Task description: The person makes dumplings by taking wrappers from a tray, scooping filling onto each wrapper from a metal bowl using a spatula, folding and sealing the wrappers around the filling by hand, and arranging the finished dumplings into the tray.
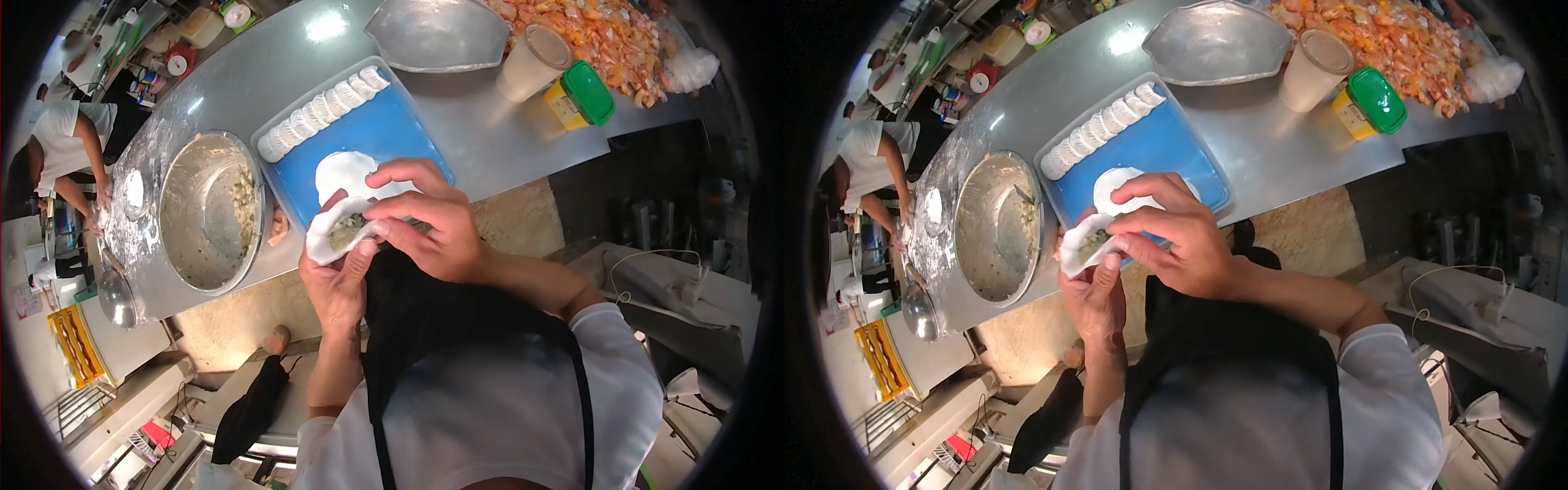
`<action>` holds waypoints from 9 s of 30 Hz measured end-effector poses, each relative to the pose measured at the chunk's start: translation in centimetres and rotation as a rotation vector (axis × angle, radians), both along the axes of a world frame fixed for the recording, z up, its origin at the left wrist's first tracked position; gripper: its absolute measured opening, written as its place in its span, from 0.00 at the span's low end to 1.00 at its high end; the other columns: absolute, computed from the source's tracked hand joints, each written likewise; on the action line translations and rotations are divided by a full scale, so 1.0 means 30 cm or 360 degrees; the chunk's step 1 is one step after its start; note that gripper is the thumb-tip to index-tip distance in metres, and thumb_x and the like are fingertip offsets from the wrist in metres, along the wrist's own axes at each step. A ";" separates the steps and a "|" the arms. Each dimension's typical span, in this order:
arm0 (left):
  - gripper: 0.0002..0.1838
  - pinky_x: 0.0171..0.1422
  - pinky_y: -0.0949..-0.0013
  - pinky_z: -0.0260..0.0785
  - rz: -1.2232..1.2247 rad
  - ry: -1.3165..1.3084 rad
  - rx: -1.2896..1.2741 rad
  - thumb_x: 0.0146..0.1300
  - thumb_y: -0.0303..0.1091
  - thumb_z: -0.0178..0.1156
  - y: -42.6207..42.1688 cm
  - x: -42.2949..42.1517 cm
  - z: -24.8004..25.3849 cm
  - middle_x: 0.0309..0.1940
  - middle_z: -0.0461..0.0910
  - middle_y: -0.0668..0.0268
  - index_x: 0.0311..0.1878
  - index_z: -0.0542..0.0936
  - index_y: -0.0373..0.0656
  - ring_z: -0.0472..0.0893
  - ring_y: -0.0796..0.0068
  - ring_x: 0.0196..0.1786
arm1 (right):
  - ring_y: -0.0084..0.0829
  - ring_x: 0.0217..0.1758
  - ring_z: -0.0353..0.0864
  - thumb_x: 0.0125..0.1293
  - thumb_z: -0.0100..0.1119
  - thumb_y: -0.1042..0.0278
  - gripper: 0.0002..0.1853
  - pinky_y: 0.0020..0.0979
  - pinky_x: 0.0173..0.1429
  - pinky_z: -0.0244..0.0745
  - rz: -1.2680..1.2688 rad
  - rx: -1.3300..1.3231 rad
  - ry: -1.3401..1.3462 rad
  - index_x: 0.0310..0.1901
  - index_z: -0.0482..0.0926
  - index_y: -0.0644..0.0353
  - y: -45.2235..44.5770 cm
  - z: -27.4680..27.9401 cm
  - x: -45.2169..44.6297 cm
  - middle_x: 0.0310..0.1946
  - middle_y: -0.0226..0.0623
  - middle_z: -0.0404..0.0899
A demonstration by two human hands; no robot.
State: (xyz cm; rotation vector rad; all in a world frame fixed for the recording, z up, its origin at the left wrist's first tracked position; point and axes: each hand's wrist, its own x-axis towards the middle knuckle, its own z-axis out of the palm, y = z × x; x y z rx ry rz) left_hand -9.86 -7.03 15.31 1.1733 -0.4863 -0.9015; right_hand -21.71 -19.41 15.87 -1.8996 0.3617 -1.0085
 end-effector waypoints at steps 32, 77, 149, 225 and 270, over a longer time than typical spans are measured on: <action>0.33 0.66 0.60 0.69 0.0140 -0.0299 -0.0138 0.49 0.34 0.81 0.008 0.023 0.065 0.54 0.77 0.55 0.56 0.75 0.37 0.78 0.63 0.56 | 0.39 0.33 0.81 0.61 0.73 0.76 0.08 0.36 0.44 0.75 0.0229 0.0202 0.0026 0.37 0.81 0.63 -0.012 0.044 -0.020 0.31 0.38 0.81; 0.38 0.64 0.61 0.75 0.0331 0.0154 -0.0146 0.45 0.32 0.82 0.050 -0.023 0.075 0.56 0.80 0.51 0.59 0.75 0.32 0.83 0.62 0.56 | 0.39 0.36 0.84 0.61 0.74 0.73 0.09 0.41 0.53 0.78 0.0469 0.0302 0.0135 0.38 0.81 0.61 -0.035 0.076 -0.036 0.33 0.38 0.83; 0.23 0.61 0.66 0.73 0.0200 -0.0188 -0.0204 0.56 0.22 0.76 0.063 -0.013 0.083 0.50 0.80 0.55 0.54 0.77 0.33 0.81 0.70 0.52 | 0.44 0.30 0.81 0.64 0.69 0.69 0.10 0.41 0.35 0.71 0.0610 0.0252 0.0258 0.35 0.77 0.63 -0.053 0.103 -0.014 0.29 0.42 0.80; 0.17 0.61 0.68 0.71 0.0042 -0.0049 -0.0177 0.63 0.22 0.70 0.102 -0.015 0.087 0.53 0.77 0.54 0.54 0.78 0.29 0.81 0.70 0.52 | 0.46 0.33 0.79 0.65 0.66 0.73 0.09 0.43 0.38 0.72 0.0728 0.0220 0.0401 0.33 0.74 0.65 -0.080 0.164 0.004 0.29 0.42 0.77; 0.10 0.58 0.68 0.69 0.0270 0.0012 0.0139 0.72 0.32 0.64 0.091 0.007 0.068 0.46 0.81 0.61 0.48 0.75 0.38 0.78 0.75 0.49 | 0.49 0.38 0.77 0.69 0.60 0.70 0.11 0.47 0.43 0.71 0.0932 -0.0161 0.0335 0.33 0.71 0.66 -0.101 0.106 0.075 0.31 0.45 0.73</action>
